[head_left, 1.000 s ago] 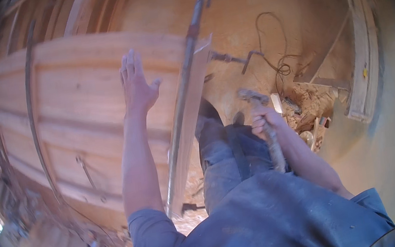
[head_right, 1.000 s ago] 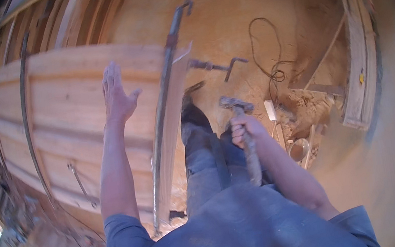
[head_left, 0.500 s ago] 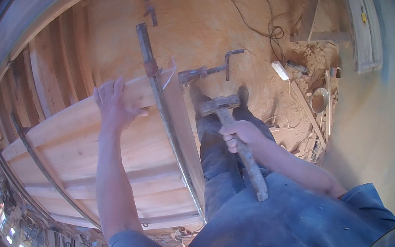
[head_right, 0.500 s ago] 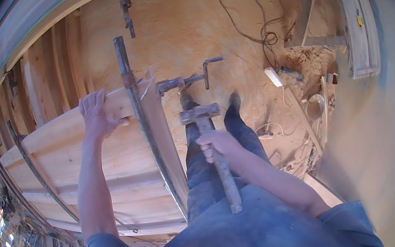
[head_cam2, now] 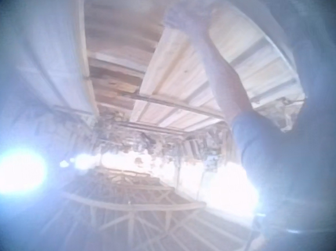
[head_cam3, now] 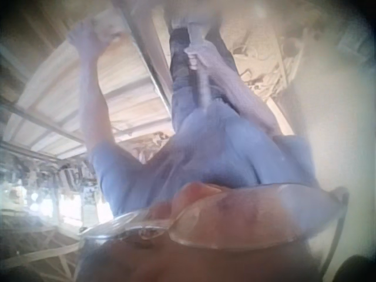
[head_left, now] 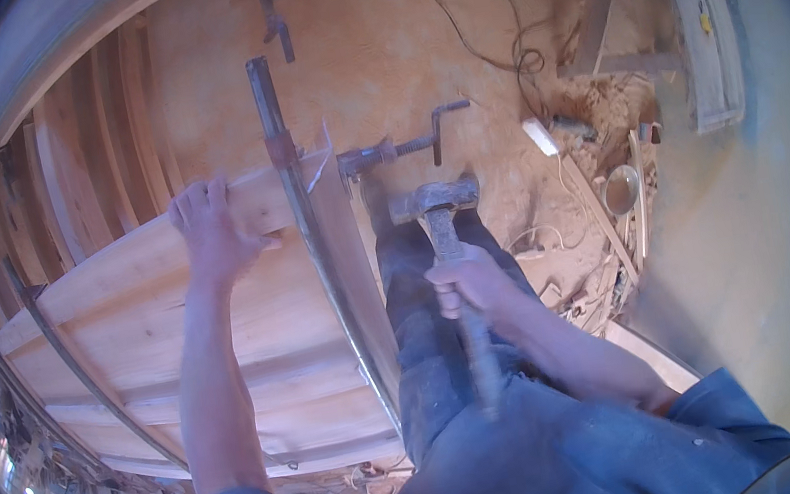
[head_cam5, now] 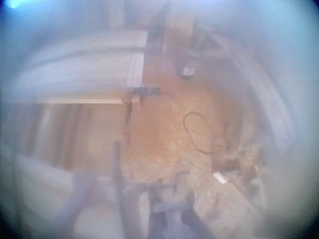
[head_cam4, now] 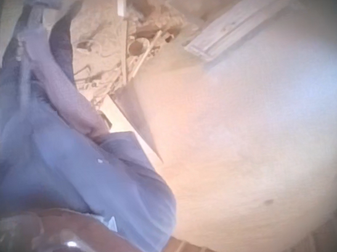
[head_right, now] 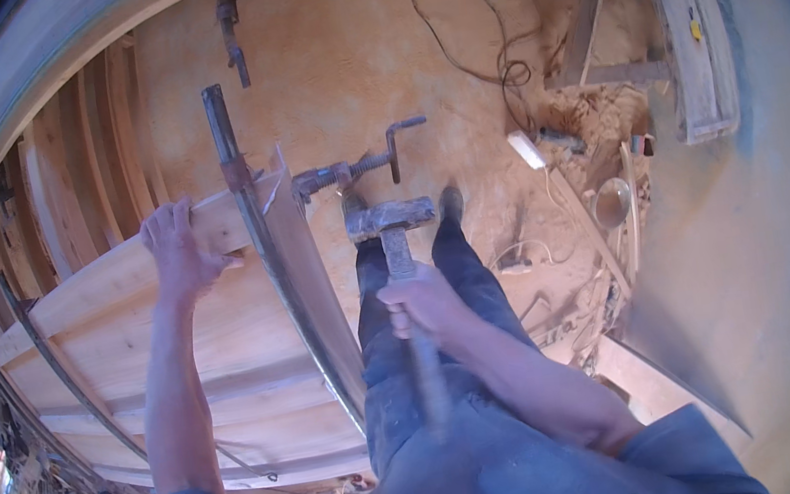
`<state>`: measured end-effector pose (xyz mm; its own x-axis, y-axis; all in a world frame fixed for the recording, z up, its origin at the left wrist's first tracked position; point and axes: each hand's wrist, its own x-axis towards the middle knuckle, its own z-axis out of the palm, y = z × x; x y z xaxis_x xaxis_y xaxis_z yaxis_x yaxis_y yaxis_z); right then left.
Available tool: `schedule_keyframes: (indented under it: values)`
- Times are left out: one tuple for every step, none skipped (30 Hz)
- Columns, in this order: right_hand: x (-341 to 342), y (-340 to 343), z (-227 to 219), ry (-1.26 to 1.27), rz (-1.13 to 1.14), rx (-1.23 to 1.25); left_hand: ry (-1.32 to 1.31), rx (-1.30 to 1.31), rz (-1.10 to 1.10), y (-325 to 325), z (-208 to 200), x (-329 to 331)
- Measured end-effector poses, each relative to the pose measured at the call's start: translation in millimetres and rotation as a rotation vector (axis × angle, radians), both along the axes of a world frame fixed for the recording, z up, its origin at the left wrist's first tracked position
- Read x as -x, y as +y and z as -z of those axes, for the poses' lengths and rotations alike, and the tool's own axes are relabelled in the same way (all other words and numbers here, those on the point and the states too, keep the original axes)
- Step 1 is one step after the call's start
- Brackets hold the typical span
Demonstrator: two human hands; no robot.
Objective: The person assembles a wooden structure by positioning planks and securing them with metal clamps. They use a hammer to tighten the clamps and adjust the alignment of the wood pieces throughout the process.
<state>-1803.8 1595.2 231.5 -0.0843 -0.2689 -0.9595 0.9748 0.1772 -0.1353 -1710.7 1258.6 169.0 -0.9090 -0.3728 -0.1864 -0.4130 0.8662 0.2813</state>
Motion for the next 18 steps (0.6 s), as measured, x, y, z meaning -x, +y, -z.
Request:
schedule_keyframes:
  values:
    - [6,7,-6,-0.030,-0.059,-0.002,-0.007,-0.013,-0.003,0,0,-2]
    - [2,3,-9,0.006,-0.063,-0.036,-0.015,-0.026,-0.005,-2,1,-3]
    - [-7,-7,-11,0.042,-0.066,-0.070,-0.024,-0.040,-0.006,-2,1,-4]
    - [-8,-17,-9,0.091,-0.064,-0.091,-0.016,-0.037,-0.002,-2,3,-2]
    - [-16,-12,-1,0.097,-0.182,-0.027,-0.010,-0.034,0.003,-1,3,-3]
    - [-15,-15,4,0.079,-0.154,-0.017,-0.004,-0.031,0.007,-3,4,-1]
    - [-17,-20,2,0.047,-0.126,-0.022,-0.004,-0.026,0.013,-1,5,-2]
    - [-18,-24,0,0.014,-0.097,-0.028,-0.005,-0.021,0.020,-1,5,-2]
    - [-12,-20,-1,-0.045,-0.058,0.007,-0.006,-0.017,0.025,-1,5,-4]
    - [-5,-10,1,-0.078,-0.025,-0.001,-0.011,-0.029,0.036,-4,0,-2]
    - [0,5,7,-0.104,0.016,-0.014,-0.010,-0.047,0.054,-6,-3,0]
    - [5,23,15,-0.128,0.055,-0.028,-0.005,-0.067,0.070,-9,-2,1]
    - [8,51,31,-0.105,0.117,-0.066,0.036,-0.065,0.095,-16,1,-1]
    - [14,81,42,-0.083,0.179,-0.103,0.077,-0.062,0.119,-25,9,-5]
    - [28,98,36,-0.015,0.266,-0.250,0.117,-0.063,0.145,-30,16,-8]
    - [44,111,31,0.059,0.352,-0.396,0.150,-0.043,0.104,-29,19,-6]
    - [55,138,35,0.144,0.435,-0.419,0.186,-0.027,0.063,-23,22,0]
    - [61,155,43,0.225,0.516,-0.440,0.217,-0.008,0.021,-17,23,4]
